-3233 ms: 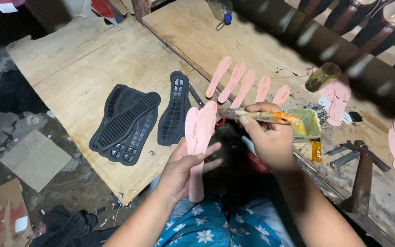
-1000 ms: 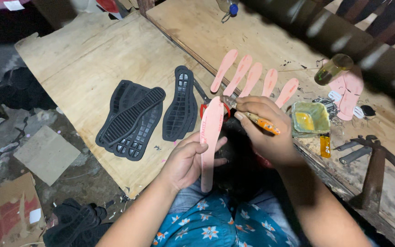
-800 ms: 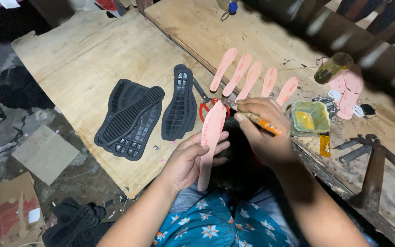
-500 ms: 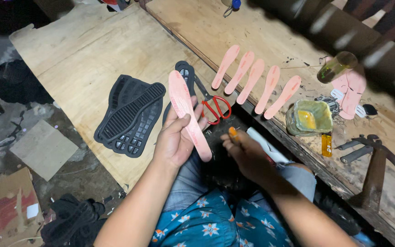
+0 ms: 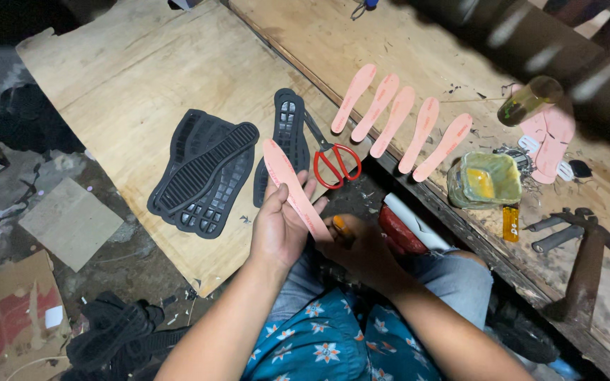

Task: The person sits at a workbench applying glue with a brush onto pink foam insole blanks, coating the surface of each blank one at a time, then sets the coated blank aside on the bench and picks up the next one. They briefly handle a glue can and dip the brush into a glue container between blanks.

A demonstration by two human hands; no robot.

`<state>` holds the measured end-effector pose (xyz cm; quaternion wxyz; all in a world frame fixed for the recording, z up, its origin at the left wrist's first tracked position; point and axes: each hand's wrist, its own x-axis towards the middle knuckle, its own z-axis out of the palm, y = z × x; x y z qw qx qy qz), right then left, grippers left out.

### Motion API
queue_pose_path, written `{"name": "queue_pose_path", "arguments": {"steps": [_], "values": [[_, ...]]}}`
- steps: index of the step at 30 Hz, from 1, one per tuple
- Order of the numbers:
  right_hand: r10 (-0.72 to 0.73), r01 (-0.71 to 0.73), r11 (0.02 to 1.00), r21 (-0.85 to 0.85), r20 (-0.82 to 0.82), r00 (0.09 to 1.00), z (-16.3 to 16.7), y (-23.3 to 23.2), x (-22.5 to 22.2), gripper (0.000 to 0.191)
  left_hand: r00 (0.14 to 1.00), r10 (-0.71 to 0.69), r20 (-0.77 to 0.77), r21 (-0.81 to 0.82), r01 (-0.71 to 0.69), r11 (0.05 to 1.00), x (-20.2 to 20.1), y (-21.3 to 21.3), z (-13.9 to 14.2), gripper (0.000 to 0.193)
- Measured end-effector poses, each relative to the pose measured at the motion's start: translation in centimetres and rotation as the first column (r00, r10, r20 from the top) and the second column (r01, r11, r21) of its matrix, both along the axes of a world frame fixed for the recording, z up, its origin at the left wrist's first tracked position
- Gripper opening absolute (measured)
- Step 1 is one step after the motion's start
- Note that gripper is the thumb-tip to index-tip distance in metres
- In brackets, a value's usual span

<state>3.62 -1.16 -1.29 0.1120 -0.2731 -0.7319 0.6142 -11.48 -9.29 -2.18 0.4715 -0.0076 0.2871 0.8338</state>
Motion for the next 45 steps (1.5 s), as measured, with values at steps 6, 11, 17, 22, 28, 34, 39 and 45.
{"name": "queue_pose_path", "arguments": {"steps": [6,11,17,22,28,34,39,45], "values": [[-0.016,0.015,1.000,0.005,0.144,0.989,0.1,0.3,0.0,0.030,1.000,-0.015,0.006,-0.046,0.015,0.999,-0.1,-0.9,-1.2,0.059],[-0.037,0.046,0.968,-0.246,0.041,0.998,-1.6,1.4,-0.1,0.025,1.000,-0.007,-0.026,-0.039,0.006,0.999,-1.0,-1.3,-1.4,0.057],[-0.076,-0.082,0.703,-0.706,-0.189,0.979,-3.7,2.8,-0.7,0.025,0.998,-0.057,0.035,-0.032,0.059,0.998,-2.0,-1.5,-0.7,0.051],[-0.253,0.041,0.731,-0.681,-0.215,0.943,-4.9,6.4,-3.3,0.020,0.985,-0.100,0.140,-0.177,0.124,0.976,-2.6,-1.9,-1.3,0.049],[-0.482,0.250,0.722,-0.645,-0.209,0.851,-6.6,13.8,-10.6,0.021,0.980,-0.165,0.115,-0.096,0.177,0.980,-2.2,-4.0,-2.8,0.047],[-0.619,0.360,0.631,-0.688,-0.166,0.768,-8.0,18.2,-17.3,0.025,0.962,-0.147,0.230,0.032,0.144,0.989,-2.1,-5.1,-3.3,0.036],[-0.608,0.299,0.650,-0.698,-0.242,0.756,-8.6,18.9,-18.5,0.024,0.966,-0.091,0.241,-0.030,0.101,0.994,-2.6,-5.3,-3.2,0.030],[-0.448,0.126,0.733,-0.669,-0.335,0.829,-5.0,15.4,-12.6,0.026,0.981,-0.094,0.169,-0.160,0.121,0.980,-2.5,-4.7,-1.7,0.039]]}}
